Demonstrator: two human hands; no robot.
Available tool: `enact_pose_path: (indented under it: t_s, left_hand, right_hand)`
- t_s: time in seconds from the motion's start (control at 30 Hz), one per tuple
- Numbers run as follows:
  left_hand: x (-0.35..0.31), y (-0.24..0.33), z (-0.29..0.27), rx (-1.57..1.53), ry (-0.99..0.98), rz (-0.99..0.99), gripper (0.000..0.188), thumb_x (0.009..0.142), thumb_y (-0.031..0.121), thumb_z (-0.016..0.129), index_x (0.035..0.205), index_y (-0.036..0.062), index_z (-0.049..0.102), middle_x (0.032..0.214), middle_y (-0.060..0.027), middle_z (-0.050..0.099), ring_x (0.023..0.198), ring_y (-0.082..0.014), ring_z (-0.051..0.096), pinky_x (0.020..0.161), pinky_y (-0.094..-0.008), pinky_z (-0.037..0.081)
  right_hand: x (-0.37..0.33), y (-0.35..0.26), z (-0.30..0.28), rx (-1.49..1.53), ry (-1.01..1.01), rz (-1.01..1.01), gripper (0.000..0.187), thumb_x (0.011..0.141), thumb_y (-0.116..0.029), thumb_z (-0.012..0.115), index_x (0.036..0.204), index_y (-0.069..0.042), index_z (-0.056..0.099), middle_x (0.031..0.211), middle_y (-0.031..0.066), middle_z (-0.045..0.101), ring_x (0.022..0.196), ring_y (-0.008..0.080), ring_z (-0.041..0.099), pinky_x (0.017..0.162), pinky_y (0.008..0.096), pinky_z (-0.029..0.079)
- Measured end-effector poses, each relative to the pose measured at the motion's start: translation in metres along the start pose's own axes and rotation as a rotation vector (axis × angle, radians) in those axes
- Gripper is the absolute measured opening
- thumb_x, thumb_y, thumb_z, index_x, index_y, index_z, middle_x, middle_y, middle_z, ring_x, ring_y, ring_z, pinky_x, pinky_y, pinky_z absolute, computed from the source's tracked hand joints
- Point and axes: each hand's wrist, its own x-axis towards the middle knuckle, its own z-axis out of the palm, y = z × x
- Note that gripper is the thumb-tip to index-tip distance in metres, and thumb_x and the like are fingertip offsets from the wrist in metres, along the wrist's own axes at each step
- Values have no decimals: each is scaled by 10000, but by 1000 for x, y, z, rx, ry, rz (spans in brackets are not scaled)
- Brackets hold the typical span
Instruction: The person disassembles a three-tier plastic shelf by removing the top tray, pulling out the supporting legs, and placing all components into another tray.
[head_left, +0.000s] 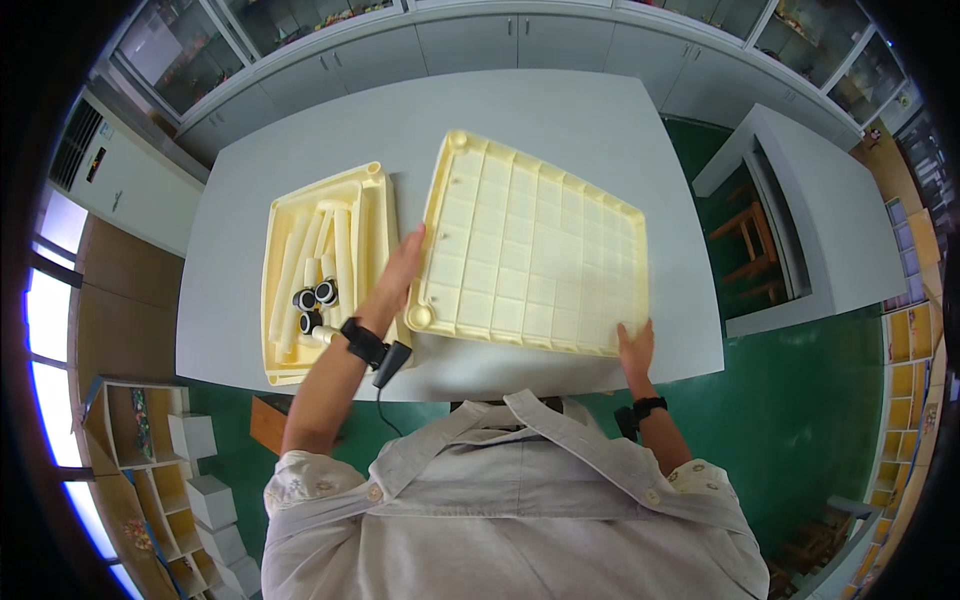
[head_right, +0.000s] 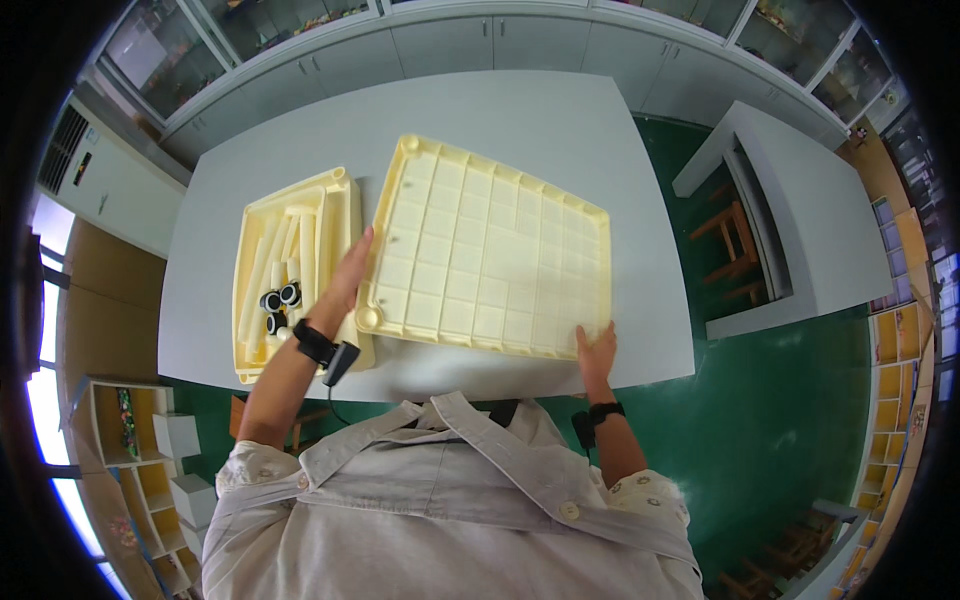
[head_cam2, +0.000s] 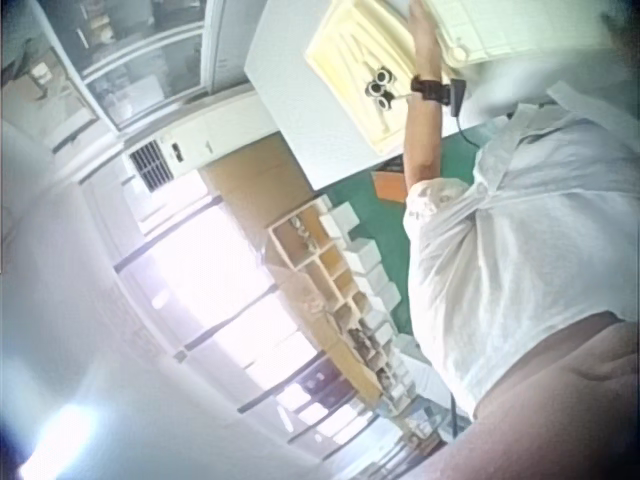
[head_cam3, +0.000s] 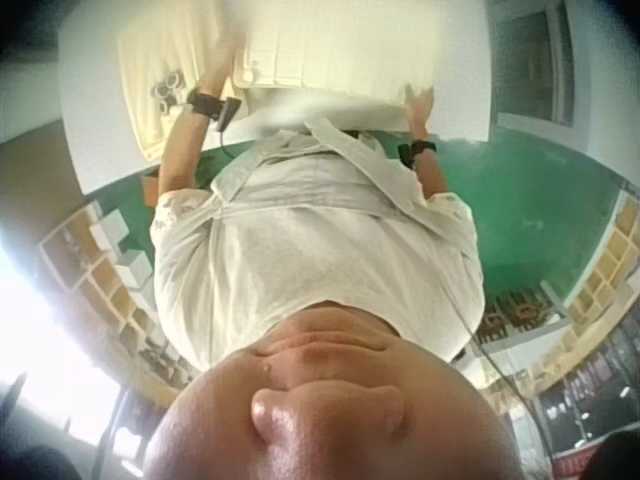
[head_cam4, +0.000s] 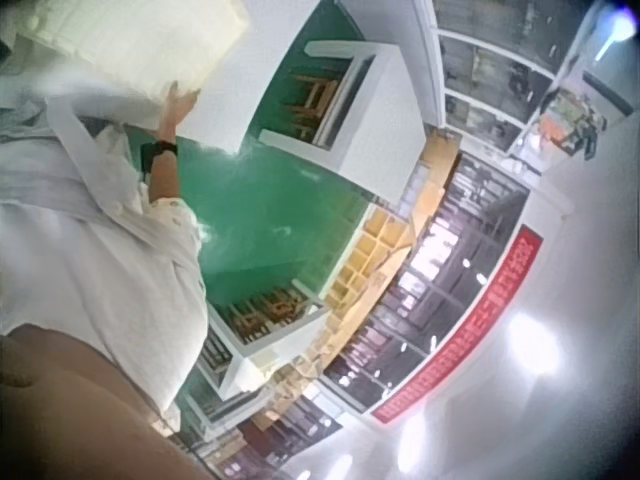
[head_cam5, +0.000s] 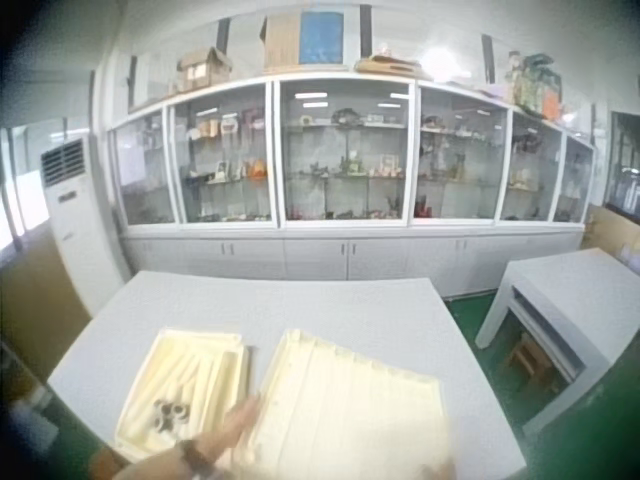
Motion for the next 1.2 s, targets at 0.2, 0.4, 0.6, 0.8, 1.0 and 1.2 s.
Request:
enact_pose_path:
  t_s: [0.2,0.4,0.6,0.8,1.0,1.2]
  left_hand:
    - [-54,118,46,230,-69,390,373,849,277,607,1076,3,497,897,-66,586,847,-143,559,741,-291,464]
    - [-110,96,72,1049,-48,1084,493,738,324,692,1109,64,498,949,-102,567,856,-247,585,690,-337,492]
    - [-103,19,82,1400,-294,1135,474,780,345,604,1154,84,477,963,-65,517,866,-212,555,658,-298,508]
    - [-97,-53,72,1344,-448,888,423,762,251,625,1138,117,483,1026,-67,519,956,-228,537,718,-345,503]
    - [-93,-87,54,1448,-578,458,338,772,187,617,1089,118,522,1054,-74,542,1008,-284,528,774,-383,484]
    - [-109,-116,23,1406,-418,282,435,733,216,665,1133,131,518,1172,-101,522,1095,-277,496,830,-405,464]
  right_hand:
    - [79,-50,-9,314,-337,14,624,889,-497,406,1347,-75,355,1302,207,424,1186,344,409,966,434,332]
    - [52,-165,-144,912,-705,-152,621,929,-538,243,1367,-104,312,1330,132,418,1186,293,450,944,488,373]
    - [34,-147,-152,1026,-924,-48,634,929,-531,276,1406,-122,194,1325,149,416,1050,293,561,804,393,488]
    - [1,-128,-116,780,-869,280,658,888,-347,533,1405,-160,171,1243,120,475,856,262,629,687,333,523]
    - [-18,-31,-41,816,-748,432,615,842,-225,616,1338,-148,261,1113,81,514,644,172,581,664,311,517]
    - [-32,-19,-26,430,-774,359,585,747,-277,691,1173,-13,390,920,116,582,696,209,609,612,334,517]
